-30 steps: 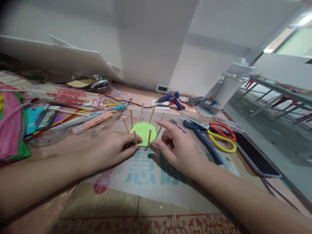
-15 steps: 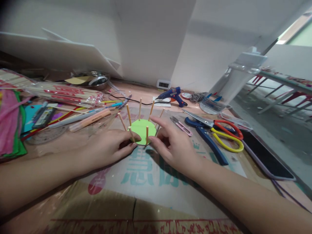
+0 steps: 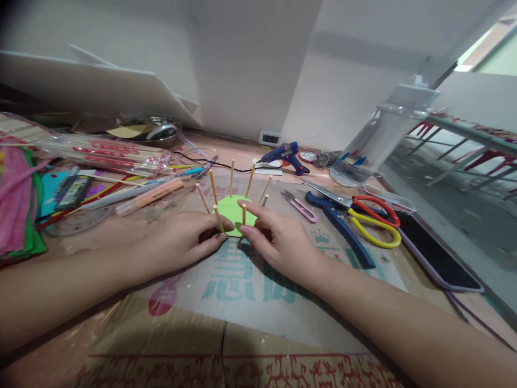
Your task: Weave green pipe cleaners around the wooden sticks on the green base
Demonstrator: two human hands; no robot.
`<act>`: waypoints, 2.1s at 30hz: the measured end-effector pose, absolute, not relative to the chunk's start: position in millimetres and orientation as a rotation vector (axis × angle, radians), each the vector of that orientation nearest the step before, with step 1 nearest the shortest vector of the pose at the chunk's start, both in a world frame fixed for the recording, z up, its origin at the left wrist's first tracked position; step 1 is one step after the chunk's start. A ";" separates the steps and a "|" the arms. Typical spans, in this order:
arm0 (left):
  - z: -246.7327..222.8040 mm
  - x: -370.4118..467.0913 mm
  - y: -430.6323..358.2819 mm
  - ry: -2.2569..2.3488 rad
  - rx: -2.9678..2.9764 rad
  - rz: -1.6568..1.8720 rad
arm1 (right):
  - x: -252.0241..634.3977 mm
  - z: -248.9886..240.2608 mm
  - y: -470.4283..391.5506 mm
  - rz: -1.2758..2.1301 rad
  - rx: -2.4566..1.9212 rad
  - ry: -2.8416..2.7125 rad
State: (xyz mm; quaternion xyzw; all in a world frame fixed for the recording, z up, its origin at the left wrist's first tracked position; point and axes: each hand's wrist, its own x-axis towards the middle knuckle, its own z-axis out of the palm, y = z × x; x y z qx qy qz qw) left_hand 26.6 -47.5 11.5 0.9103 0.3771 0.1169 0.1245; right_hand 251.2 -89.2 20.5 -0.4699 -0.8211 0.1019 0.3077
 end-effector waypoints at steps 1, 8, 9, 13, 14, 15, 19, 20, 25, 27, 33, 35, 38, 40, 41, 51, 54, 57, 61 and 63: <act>11.5 26.6 -47.7 1.108 2.660 0.336 | 250.5 20.5 -88.6 0.284 -1.250 -2.166; 10.2 24.5 -47.5 1.062 2.662 0.376 | 246.5 19.6 -82.9 0.406 -1.342 -2.127; 9.8 24.4 -47.4 1.057 2.657 0.379 | 246.2 19.3 -82.4 0.418 -1.355 -2.124; 9.4 24.7 -47.2 1.061 2.656 0.367 | 246.8 17.5 -81.7 0.374 -1.375 -2.126; 9.6 24.8 -47.2 1.065 2.658 0.362 | 247.3 16.9 -81.8 0.350 -1.378 -2.128; 9.9 24.9 -47.1 1.068 2.659 0.361 | 247.9 16.3 -82.1 0.331 -1.382 -2.133; 10.8 25.2 -47.3 1.068 2.655 0.373 | 250.2 14.2 -82.7 0.305 -1.386 -2.163; 10.9 25.2 -47.4 1.074 2.657 0.373 | 250.5 13.9 -82.7 0.297 -1.380 -2.174; 10.5 24.9 -48.1 1.087 2.682 0.367 | 249.7 14.1 -81.6 0.259 -1.356 -2.204; 10.2 24.8 -47.8 1.079 2.678 0.369 | 248.9 14.9 -81.5 0.262 -1.352 -2.204; 10.4 24.9 -46.9 1.086 2.667 0.340 | 249.1 16.0 -82.6 0.243 -1.347 -2.215; 10.6 25.3 -47.0 1.083 2.662 0.353 | 250.1 15.7 -82.9 0.254 -1.341 -2.213; 10.6 26.1 -47.3 1.079 2.659 0.372 | 251.2 15.0 -82.9 0.269 -1.347 -2.184; 10.6 26.3 -47.5 1.083 2.660 0.365 | 251.3 14.7 -82.7 0.274 -1.355 -2.168; 10.6 26.3 -47.5 1.081 2.660 0.360 | 251.2 14.7 -82.7 0.280 -1.360 -2.166; 10.3 24.6 -47.3 1.064 2.681 0.365 | 248.7 16.9 -83.0 0.314 -1.368 -2.183; 10.6 25.6 -47.4 1.067 2.676 0.372 | 249.1 16.9 -83.2 0.313 -1.354 -2.180; 10.3 25.4 -48.2 1.073 2.658 0.367 | 249.5 16.6 -83.4 0.322 -1.337 -2.175; 9.1 23.4 -49.2 1.074 2.662 0.369 | 249.0 16.9 -83.2 0.321 -1.342 -2.179; 8.6 22.8 -49.1 1.068 2.669 0.373 | 248.8 17.1 -82.8 0.325 -1.357 -2.187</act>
